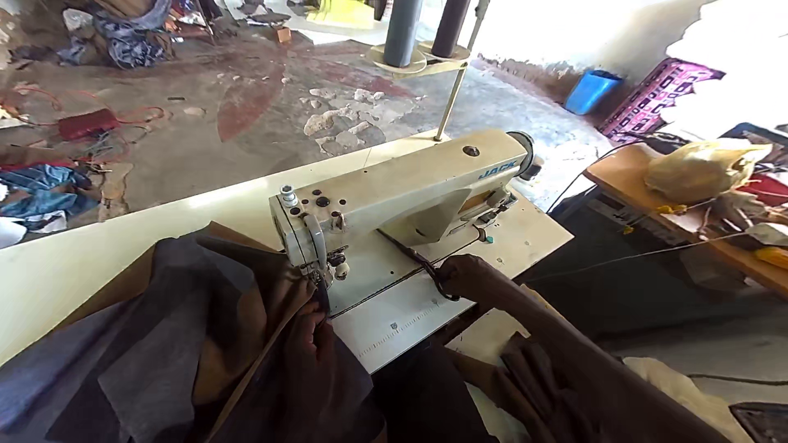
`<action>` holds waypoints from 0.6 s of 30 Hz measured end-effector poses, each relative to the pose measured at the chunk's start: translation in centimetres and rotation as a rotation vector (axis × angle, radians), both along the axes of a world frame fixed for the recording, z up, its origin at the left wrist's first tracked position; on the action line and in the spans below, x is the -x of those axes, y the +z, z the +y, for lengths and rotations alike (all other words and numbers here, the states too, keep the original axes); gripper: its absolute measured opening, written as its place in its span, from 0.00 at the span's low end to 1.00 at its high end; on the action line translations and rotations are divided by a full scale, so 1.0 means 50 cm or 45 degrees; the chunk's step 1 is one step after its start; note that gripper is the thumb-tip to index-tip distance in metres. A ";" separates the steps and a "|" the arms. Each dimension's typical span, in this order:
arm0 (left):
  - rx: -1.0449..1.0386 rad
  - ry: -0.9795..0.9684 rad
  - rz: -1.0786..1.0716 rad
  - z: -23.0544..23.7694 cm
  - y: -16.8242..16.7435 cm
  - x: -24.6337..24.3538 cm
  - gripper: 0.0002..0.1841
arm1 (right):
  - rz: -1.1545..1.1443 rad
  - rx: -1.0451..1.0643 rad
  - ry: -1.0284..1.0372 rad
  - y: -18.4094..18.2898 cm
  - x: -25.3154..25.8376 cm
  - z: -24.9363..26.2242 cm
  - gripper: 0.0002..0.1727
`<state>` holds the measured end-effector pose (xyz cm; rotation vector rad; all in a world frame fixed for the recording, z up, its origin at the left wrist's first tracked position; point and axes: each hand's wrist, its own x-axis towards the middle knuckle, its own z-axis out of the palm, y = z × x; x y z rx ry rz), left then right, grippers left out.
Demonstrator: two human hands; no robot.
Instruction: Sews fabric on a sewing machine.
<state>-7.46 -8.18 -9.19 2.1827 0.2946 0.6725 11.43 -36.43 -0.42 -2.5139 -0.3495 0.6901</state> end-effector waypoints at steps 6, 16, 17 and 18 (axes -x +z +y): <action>0.003 -0.017 -0.021 -0.003 -0.006 -0.001 0.11 | 0.832 -0.740 -0.056 -0.001 0.045 -0.013 0.15; -0.056 -0.016 0.013 -0.005 -0.009 0.000 0.11 | 0.828 -0.514 0.286 -0.003 0.034 0.058 0.17; -0.053 -0.021 0.020 -0.005 -0.009 0.000 0.11 | 0.806 -0.495 0.294 0.001 0.031 0.060 0.17; -0.052 -0.023 0.025 -0.005 -0.007 0.000 0.11 | 0.787 -0.470 0.305 0.006 0.028 0.062 0.18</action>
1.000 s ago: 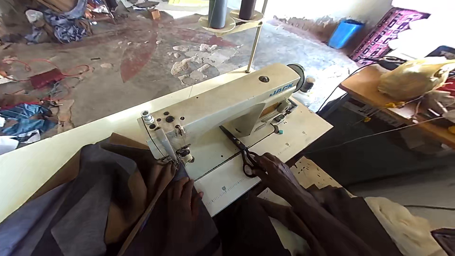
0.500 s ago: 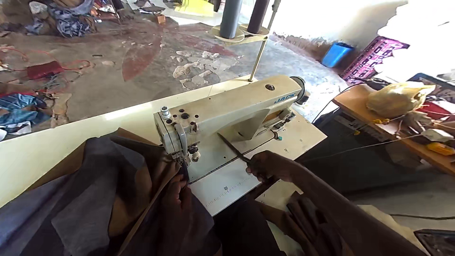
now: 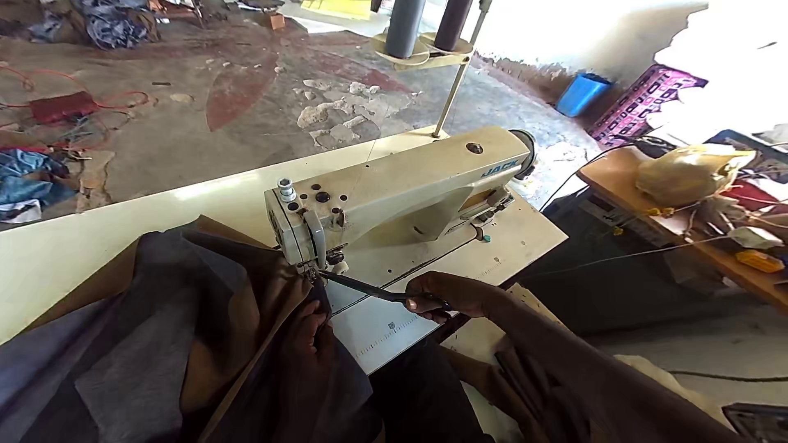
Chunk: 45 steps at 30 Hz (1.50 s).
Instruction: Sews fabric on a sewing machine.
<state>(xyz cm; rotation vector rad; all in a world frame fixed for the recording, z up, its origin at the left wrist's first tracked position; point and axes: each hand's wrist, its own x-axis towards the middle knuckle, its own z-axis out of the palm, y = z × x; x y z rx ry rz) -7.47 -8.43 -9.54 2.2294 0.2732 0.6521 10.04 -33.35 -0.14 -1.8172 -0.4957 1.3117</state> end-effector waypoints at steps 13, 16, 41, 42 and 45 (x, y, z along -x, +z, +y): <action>-0.049 0.001 0.011 0.000 0.005 0.001 0.11 | -0.323 0.226 0.120 0.022 -0.011 0.033 0.20; -0.070 0.008 -0.011 -0.001 0.006 0.000 0.11 | -0.440 0.254 0.168 0.023 -0.003 0.040 0.21; -0.897 -0.016 0.286 0.148 0.136 0.047 0.20 | -1.388 -0.333 0.104 -0.125 0.185 0.229 0.13; -0.914 -0.042 0.293 0.147 0.145 0.043 0.21 | -1.365 -0.329 0.080 -0.134 0.181 0.235 0.13; -0.882 -0.064 0.343 0.131 0.156 0.040 0.22 | -1.285 -0.295 -0.085 -0.128 0.158 0.254 0.18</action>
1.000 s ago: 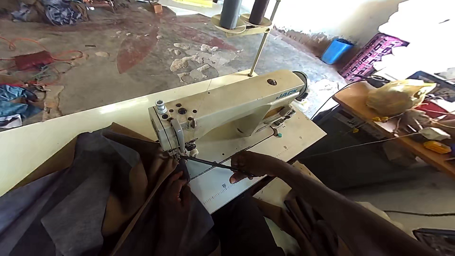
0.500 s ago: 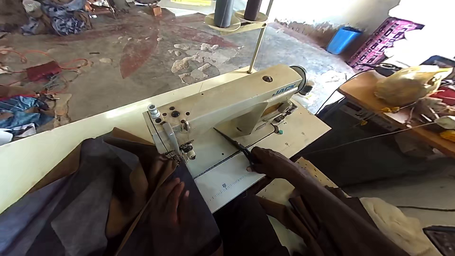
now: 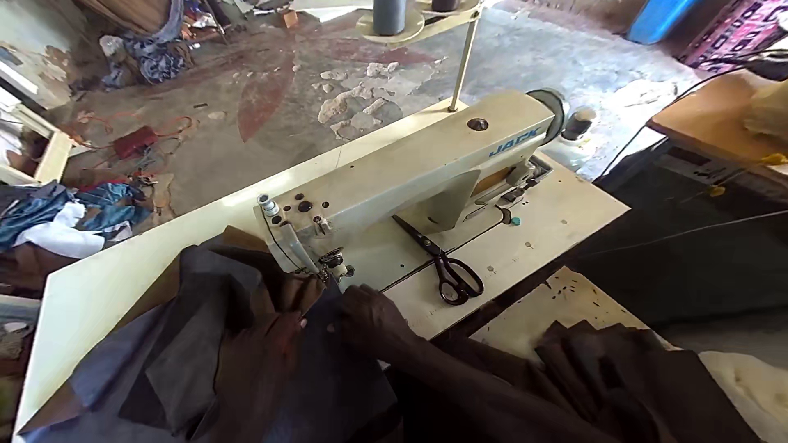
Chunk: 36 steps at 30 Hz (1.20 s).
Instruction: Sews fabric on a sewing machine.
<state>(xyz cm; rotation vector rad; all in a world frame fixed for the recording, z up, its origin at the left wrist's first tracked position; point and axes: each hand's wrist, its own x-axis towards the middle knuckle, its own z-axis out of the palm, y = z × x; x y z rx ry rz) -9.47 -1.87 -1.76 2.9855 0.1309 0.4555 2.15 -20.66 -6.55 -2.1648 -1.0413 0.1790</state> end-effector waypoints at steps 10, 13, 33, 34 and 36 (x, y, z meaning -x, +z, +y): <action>0.190 0.020 0.306 0.049 0.009 0.094 0.20 | -0.272 -0.014 -0.211 -0.042 -0.070 0.073 0.09; 0.265 0.035 0.286 0.036 0.038 0.080 0.18 | -0.310 0.020 -0.177 -0.039 -0.072 0.075 0.10; 0.014 -0.125 1.041 -0.054 0.135 0.024 0.18 | -0.401 -0.192 0.367 -0.032 -0.201 0.021 0.10; 0.017 -0.107 1.030 -0.047 0.142 0.024 0.17 | -0.417 -0.181 0.336 -0.035 -0.195 0.026 0.11; -0.009 -0.103 0.993 -0.025 0.136 0.017 0.17 | -0.431 -0.163 0.267 -0.037 -0.186 0.038 0.13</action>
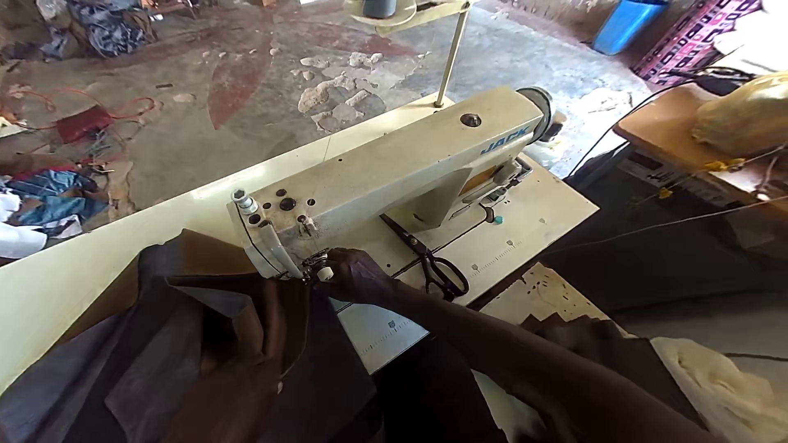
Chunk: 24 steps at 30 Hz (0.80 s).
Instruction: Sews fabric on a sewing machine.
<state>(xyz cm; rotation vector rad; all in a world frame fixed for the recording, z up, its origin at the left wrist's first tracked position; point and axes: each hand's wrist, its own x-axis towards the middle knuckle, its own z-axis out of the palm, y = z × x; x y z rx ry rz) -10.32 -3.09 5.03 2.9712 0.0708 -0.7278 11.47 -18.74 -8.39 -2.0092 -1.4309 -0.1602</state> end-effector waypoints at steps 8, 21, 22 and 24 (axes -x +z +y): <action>0.187 0.335 -1.020 -0.082 -0.206 -0.090 0.38 | -0.046 -0.067 0.019 0.012 0.012 0.017 0.07; 0.295 0.288 -1.194 -0.030 -0.273 -0.093 0.16 | -0.055 0.006 0.220 0.019 -0.029 0.011 0.08; 0.298 0.272 -1.197 -0.029 -0.274 -0.093 0.16 | -0.049 0.012 0.223 0.020 -0.029 0.011 0.08; 0.288 0.243 -1.205 -0.026 -0.277 -0.092 0.16 | -0.074 0.039 0.281 0.024 -0.034 0.012 0.09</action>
